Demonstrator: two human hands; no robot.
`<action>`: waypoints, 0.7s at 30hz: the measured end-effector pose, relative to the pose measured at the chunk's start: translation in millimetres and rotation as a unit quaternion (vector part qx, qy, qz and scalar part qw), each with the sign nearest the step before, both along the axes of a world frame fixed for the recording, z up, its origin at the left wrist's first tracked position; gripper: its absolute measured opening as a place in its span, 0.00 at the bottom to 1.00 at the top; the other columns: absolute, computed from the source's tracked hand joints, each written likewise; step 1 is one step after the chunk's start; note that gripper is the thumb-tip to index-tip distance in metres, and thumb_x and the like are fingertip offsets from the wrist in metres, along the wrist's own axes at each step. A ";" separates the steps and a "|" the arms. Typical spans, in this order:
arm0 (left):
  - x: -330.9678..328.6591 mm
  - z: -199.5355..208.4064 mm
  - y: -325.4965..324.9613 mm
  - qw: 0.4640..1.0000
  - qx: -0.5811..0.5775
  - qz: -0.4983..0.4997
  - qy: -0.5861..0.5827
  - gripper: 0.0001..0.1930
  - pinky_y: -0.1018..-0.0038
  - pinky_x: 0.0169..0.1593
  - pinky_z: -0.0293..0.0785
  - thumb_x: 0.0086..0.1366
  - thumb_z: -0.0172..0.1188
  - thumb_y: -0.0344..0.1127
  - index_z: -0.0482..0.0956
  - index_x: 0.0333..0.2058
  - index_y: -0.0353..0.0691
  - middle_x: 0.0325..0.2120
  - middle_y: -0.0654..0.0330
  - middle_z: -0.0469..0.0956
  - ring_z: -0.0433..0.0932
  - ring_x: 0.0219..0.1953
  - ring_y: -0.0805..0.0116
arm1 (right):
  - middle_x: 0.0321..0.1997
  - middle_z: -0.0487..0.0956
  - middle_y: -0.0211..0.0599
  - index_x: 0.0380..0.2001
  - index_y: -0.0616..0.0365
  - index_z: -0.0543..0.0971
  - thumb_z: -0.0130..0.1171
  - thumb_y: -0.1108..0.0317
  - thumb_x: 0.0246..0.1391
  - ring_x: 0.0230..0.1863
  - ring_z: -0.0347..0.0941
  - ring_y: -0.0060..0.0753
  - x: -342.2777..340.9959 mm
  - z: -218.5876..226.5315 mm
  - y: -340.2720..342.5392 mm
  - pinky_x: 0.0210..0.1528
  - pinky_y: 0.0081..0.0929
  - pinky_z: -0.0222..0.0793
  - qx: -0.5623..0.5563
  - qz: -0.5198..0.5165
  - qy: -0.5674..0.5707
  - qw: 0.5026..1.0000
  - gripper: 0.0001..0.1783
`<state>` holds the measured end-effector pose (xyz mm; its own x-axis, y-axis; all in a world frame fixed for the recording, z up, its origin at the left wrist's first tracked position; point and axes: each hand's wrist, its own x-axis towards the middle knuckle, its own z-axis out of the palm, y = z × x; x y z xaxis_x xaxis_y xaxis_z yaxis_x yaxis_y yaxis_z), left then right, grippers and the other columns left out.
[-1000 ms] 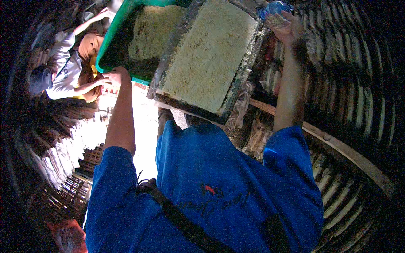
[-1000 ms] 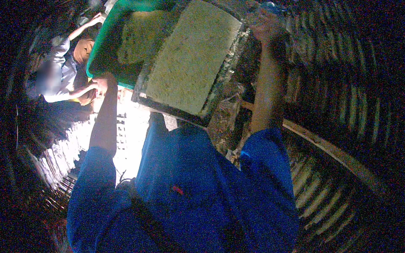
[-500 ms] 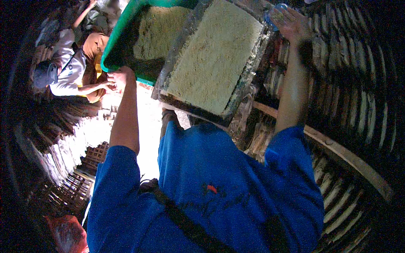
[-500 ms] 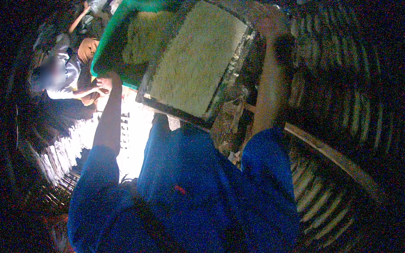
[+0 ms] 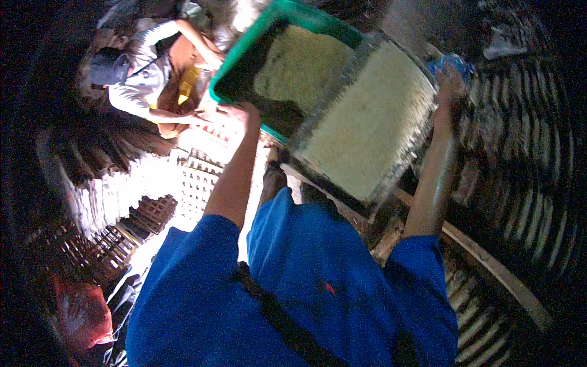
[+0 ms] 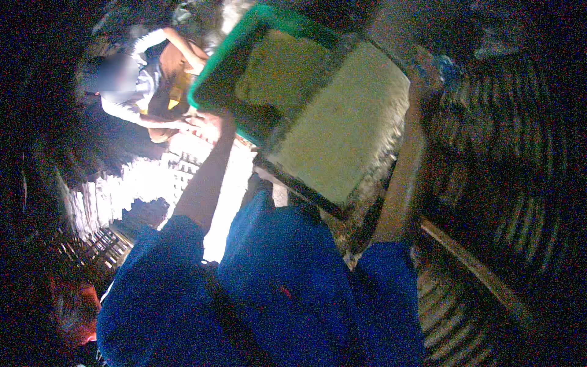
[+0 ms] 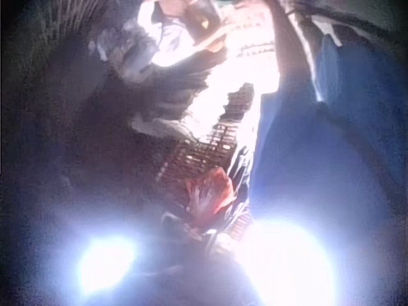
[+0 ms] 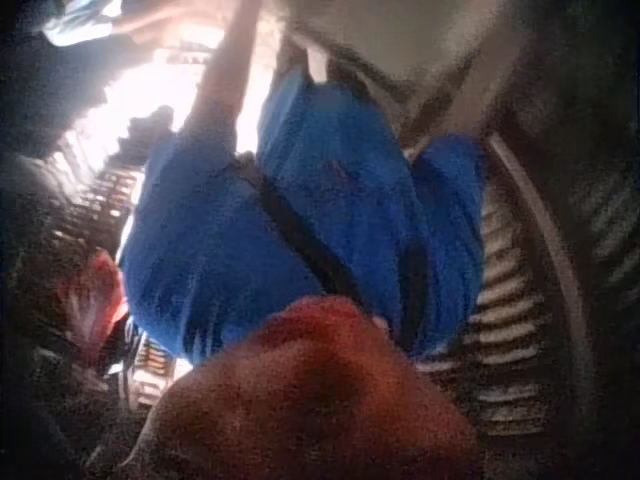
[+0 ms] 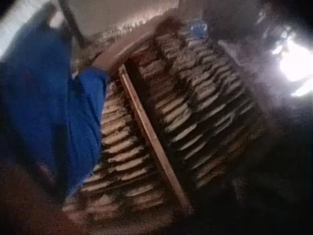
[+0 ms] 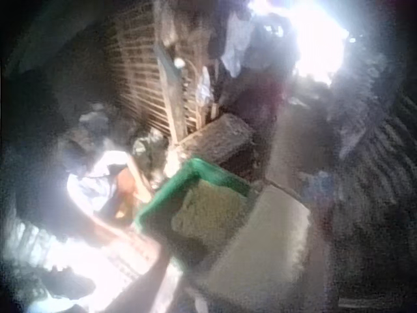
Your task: The person scoops a white granular substance from a green tray and spreads it onto a rectangular block of substrate. The person then places the block onto a wooden rack filled with similar blocks. Another person is visible in the background working with crates.
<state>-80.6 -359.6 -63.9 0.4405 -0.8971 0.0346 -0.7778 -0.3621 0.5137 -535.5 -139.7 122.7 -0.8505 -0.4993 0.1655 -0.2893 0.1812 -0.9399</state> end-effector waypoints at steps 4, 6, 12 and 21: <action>6.0 -38.1 13.1 0.997 -0.056 -0.037 0.026 0.41 0.51 0.65 0.58 0.58 0.55 0.39 0.47 0.66 0.27 0.63 0.37 0.53 0.60 0.62 0.39 | 0.62 0.73 0.36 0.63 0.51 0.67 0.62 0.67 0.55 0.60 0.70 0.35 106.1 -14.4 -48.5 0.58 0.36 0.63 0.032 -0.003 -0.098 0.995 0.32; -12.5 6.2 18.1 0.993 -0.003 -0.057 0.107 0.40 0.51 0.61 0.62 0.59 0.54 0.38 0.47 0.65 0.27 0.62 0.37 0.53 0.62 0.60 0.38 | 0.62 0.73 0.38 0.62 0.53 0.68 0.60 0.68 0.56 0.61 0.69 0.34 108.7 -60.6 -67.3 0.58 0.33 0.63 0.082 0.036 -0.050 0.995 0.29; -12.8 48.3 26.2 0.979 0.052 -0.035 0.194 0.37 0.52 0.52 0.73 0.62 0.54 0.34 0.46 0.64 0.27 0.60 0.35 0.53 0.69 0.53 0.34 | 0.60 0.73 0.46 0.59 0.57 0.72 0.60 0.69 0.55 0.59 0.71 0.37 218.5 -82.5 -187.7 0.58 0.33 0.65 0.255 0.138 -0.091 0.953 0.26; -16.1 73.2 18.9 0.974 0.089 -0.031 0.208 0.36 0.50 0.53 0.70 0.65 0.54 0.36 0.46 0.62 0.27 0.58 0.35 0.53 0.66 0.53 0.31 | 0.68 0.63 0.51 0.67 0.52 0.61 0.66 0.52 0.49 0.65 0.64 0.52 240.9 -204.0 -250.0 0.65 0.49 0.60 0.617 0.028 0.228 0.753 0.45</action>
<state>-96.7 -340.7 9.3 0.3281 -0.8979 -0.2936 -0.5383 -0.4331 0.7230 -294.6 -389.7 -81.3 -0.8174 -0.5454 -0.1852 -0.5708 0.8101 0.1336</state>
